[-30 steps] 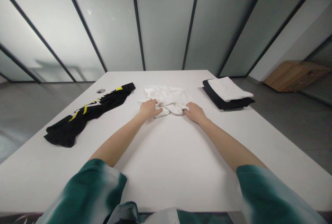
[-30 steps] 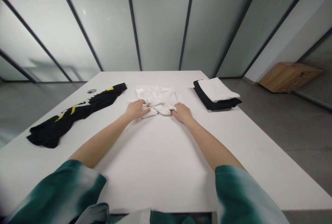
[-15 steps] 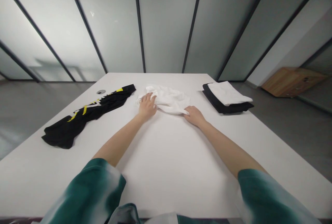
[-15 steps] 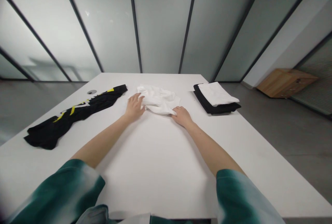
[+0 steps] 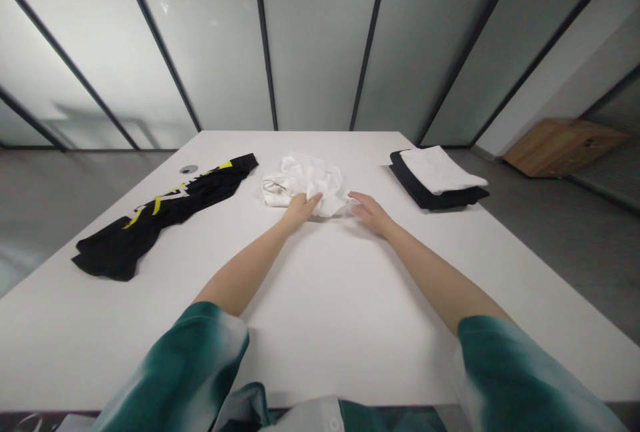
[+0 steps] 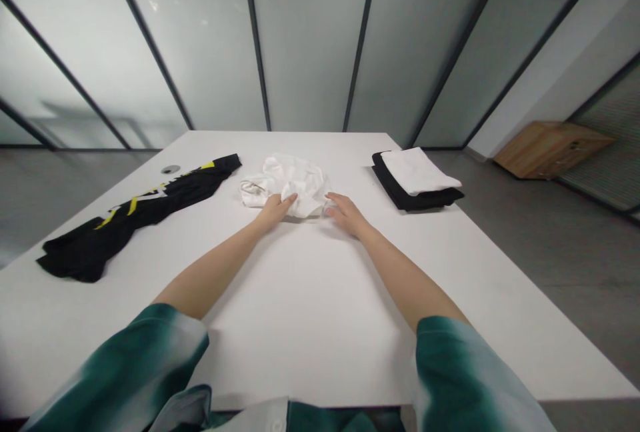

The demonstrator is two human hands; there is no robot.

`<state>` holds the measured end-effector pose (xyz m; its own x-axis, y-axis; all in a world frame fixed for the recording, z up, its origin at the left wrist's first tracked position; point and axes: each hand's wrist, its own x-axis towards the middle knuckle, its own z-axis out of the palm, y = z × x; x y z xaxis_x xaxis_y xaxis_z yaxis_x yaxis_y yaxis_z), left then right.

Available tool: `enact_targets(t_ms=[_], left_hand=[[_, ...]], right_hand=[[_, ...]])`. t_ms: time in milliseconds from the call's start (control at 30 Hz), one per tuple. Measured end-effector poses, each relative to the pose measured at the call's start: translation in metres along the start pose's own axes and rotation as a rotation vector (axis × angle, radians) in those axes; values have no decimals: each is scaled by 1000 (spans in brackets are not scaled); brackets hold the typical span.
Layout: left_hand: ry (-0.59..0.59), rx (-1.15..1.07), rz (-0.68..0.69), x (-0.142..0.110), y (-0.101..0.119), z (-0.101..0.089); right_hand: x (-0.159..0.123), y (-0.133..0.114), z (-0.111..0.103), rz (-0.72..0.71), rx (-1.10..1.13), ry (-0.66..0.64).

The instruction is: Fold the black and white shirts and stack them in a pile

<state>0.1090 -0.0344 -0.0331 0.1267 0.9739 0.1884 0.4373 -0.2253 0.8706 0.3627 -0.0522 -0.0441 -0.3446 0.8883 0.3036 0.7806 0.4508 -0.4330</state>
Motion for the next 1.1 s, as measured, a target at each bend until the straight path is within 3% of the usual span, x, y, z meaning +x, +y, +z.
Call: enact_targets(t_ms=[100, 267, 367, 467, 567, 700, 867, 933, 1000, 1100], left_hand=[[62, -264, -20, 1, -8, -3], [-11, -647, -98, 3, -5, -6], [39, -820, -147, 6, -1, -13], [152, -846, -163, 11, -3, -24], [245, -689, -159, 15, -11, -31], [279, -236, -94, 16, -20, -32], [316, 361, 183, 0, -8, -26], [270, 560, 322, -9, 2, -23], [151, 707, 438, -16, 10, -18], [-53, 825, 458, -23, 16, -12]], right_hand=[[-1, -4, 3, -40, -143, -105], [-2, -19, -1, -48, -285, -256], [0, -26, -5, -67, -341, -239], [1, -32, -6, -52, -415, -180], [2, -33, -5, -27, -436, -153], [3, -25, -1, -51, -365, -94], [6, -20, -1, -48, -339, -62], [6, -21, -3, -30, -351, -45], [6, -23, -4, -45, -351, -42], [4, -25, -3, -123, -315, -75]])
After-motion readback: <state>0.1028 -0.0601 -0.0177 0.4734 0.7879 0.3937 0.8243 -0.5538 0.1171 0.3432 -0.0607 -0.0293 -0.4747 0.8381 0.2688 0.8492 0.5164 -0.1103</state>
